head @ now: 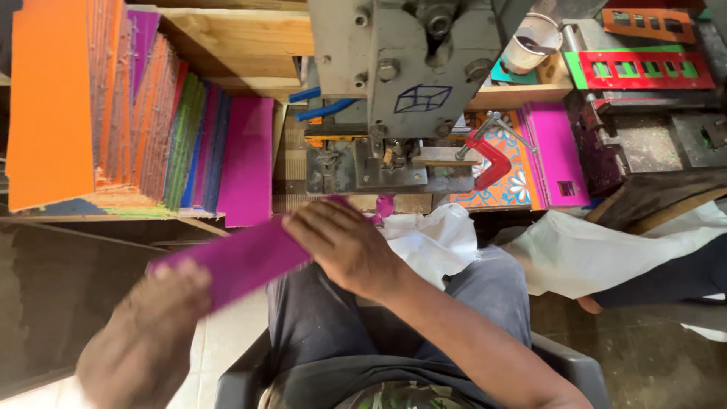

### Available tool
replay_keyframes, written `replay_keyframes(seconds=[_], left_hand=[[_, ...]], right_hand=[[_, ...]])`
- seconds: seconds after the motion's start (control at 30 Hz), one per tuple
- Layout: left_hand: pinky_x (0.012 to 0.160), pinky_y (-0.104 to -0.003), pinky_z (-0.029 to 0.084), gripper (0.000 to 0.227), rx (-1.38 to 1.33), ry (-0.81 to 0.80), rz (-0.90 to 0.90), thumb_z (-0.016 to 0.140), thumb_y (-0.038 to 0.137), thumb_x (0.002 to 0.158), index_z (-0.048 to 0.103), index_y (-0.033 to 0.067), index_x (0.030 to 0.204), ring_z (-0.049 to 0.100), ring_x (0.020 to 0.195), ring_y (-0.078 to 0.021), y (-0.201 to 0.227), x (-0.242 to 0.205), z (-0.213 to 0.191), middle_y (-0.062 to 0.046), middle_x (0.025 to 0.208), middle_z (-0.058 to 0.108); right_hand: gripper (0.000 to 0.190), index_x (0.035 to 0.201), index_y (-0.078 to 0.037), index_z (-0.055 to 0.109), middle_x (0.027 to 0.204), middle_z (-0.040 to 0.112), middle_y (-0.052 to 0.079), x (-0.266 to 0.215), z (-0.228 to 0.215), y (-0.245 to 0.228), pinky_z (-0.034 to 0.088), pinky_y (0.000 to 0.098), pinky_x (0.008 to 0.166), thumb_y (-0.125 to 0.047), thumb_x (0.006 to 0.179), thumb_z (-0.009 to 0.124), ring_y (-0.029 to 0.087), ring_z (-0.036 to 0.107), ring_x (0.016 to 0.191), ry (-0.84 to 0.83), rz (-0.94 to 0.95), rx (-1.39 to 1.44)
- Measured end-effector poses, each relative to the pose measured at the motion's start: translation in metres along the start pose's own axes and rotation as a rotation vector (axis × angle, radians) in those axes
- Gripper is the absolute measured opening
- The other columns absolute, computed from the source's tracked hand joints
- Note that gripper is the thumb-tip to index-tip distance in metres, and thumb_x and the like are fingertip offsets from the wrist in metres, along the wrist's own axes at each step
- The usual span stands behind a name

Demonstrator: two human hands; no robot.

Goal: The person repeatedly places pink plastic sheets under a manual press and punches a rectangular hole in each one. The finished pieces are set aside on the right side of the workbench.

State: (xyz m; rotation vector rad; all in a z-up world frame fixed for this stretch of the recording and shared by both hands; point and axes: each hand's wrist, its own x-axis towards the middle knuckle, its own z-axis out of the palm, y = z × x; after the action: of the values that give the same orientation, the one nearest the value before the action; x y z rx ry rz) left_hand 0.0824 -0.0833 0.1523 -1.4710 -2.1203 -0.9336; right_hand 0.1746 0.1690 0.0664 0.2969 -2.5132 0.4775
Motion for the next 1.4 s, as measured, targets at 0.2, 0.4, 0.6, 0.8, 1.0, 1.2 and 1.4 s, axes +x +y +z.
replay_keyframes(seconds=[0.2, 0.4, 0.6, 0.8, 1.0, 1.2, 1.4], left_hand=[[0.066, -0.034, 0.063, 0.037, -1.041, 0.346, -1.268, 0.059, 0.025, 0.1, 0.065, -0.0101, 0.111, 0.076, 0.074, -0.0274, -0.05, -0.011, 0.094, -0.02, 0.093, 0.073], [0.046, -0.028, 0.056, 0.015, -0.927, 0.384, -1.274, 0.073, 0.003, 0.093, 0.069, -0.011, 0.093, 0.066, 0.052, -0.0157, -0.114, 0.006, 0.183, -0.014, 0.073, 0.071], [0.043, -0.027, 0.054, 0.015, -0.811, 0.392, -1.229, 0.073, 0.004, 0.093, 0.07, -0.0102, 0.087, 0.065, 0.048, -0.0147, -0.137, 0.015, 0.216, -0.014, 0.067, 0.069], [0.043, -0.027, 0.053, 0.014, -0.741, 0.396, -1.171, 0.073, 0.004, 0.093, 0.071, -0.0091, 0.087, 0.064, 0.047, -0.0142, -0.138, 0.034, 0.223, -0.013, 0.066, 0.07], [0.039, -0.027, 0.05, 0.014, -0.721, 0.428, -1.227, 0.073, 0.004, 0.092, 0.071, -0.0076, 0.084, 0.062, 0.044, -0.0143, -0.125, 0.042, 0.237, -0.012, 0.061, 0.068], [0.037, -0.027, 0.048, 0.019, -0.635, 0.417, -1.175, 0.072, 0.004, 0.093, 0.072, -0.0063, 0.078, 0.061, 0.043, -0.0128, -0.095, 0.052, 0.26, -0.01, 0.058, 0.067], [0.038, -0.026, 0.047, 0.019, -0.644, 0.443, -1.179, 0.072, 0.006, 0.094, 0.071, -0.006, 0.08, 0.059, 0.043, -0.0118, -0.087, 0.051, 0.26, -0.009, 0.056, 0.065]], right_hand=[[0.052, 0.144, 0.003, 0.055, 0.147, 0.057, 0.022, -0.007, 0.061, 0.049, 0.038, 0.0508, 0.12, -0.001, 0.092, 0.061, 0.038, 0.054, 0.138, -0.017, 0.144, -0.277], [0.051, 0.141, 0.002, 0.054, 0.143, 0.056, 0.023, 0.009, 0.077, 0.076, 0.037, 0.0515, 0.117, -0.015, 0.095, 0.064, 0.039, 0.05, 0.137, -0.016, 0.145, -0.323], [0.052, 0.139, -0.001, 0.057, 0.12, 0.063, 0.015, -0.026, 0.053, 0.065, 0.048, 0.0499, 0.09, -0.033, 0.099, 0.069, 0.032, 0.06, 0.105, 0.04, 0.367, -0.375], [0.063, 0.144, 0.001, 0.053, 0.091, 0.068, 0.016, -0.054, 0.042, 0.069, 0.055, 0.0424, 0.064, -0.036, 0.096, 0.068, 0.03, 0.067, 0.075, -0.076, 0.44, -0.496], [0.075, 0.153, 0.01, 0.036, 0.056, 0.066, 0.009, -0.058, 0.038, 0.072, 0.053, 0.0428, 0.047, -0.038, 0.101, 0.062, 0.028, 0.066, 0.048, -0.375, 0.554, -0.462], [0.094, 0.159, 0.008, 0.009, 0.064, 0.067, 0.016, -0.083, 0.011, 0.082, 0.055, 0.0465, 0.051, -0.036, 0.097, 0.064, 0.033, 0.068, 0.056, -0.443, 0.662, -0.387], [0.1, 0.16, 0.005, -0.001, 0.074, 0.069, 0.022, -0.091, 0.012, 0.084, 0.055, 0.0501, 0.056, -0.029, 0.093, 0.066, 0.039, 0.069, 0.064, -0.442, 0.724, -0.304]])
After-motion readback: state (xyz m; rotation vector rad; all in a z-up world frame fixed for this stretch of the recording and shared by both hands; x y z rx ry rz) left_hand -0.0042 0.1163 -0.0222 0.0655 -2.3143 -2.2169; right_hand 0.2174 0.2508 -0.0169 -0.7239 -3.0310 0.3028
